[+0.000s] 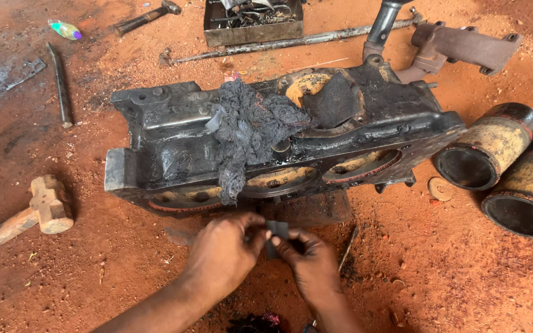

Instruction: The person uses a dark abrasive pad and a screwdriver to scrape and scrub heavy grime and carbon buildup from the surface of a disassembled engine cylinder head. The person works on the flat surfaces and crevices of the metal part, which is resting on a support on the ground.

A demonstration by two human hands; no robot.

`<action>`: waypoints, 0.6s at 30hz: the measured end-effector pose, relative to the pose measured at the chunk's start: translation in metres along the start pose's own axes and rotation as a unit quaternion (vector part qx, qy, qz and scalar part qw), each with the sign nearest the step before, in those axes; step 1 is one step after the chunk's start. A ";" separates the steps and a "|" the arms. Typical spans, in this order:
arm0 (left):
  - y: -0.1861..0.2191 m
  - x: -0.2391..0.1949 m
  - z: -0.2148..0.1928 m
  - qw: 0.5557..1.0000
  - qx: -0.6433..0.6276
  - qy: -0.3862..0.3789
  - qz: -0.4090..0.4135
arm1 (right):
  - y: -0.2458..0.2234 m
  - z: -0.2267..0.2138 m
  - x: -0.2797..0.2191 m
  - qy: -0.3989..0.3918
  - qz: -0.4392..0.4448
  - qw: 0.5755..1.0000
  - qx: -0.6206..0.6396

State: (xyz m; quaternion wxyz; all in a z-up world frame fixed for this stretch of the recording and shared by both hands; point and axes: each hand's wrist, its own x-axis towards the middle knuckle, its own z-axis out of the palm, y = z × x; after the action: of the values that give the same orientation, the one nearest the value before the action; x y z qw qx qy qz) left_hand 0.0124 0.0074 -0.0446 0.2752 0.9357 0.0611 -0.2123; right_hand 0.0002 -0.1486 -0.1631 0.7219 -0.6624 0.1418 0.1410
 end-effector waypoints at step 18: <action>-0.036 0.021 -0.126 0.808 0.109 0.519 0.256 | -0.012 -0.027 0.066 0.126 -0.452 0.661 -0.586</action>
State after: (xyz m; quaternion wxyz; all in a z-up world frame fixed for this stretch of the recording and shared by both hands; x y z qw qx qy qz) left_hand 0.0689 0.1055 0.0241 0.1431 0.9122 -0.0702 0.3774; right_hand 0.0648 -0.1757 -0.1803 0.1346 -0.9427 -0.1970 -0.2333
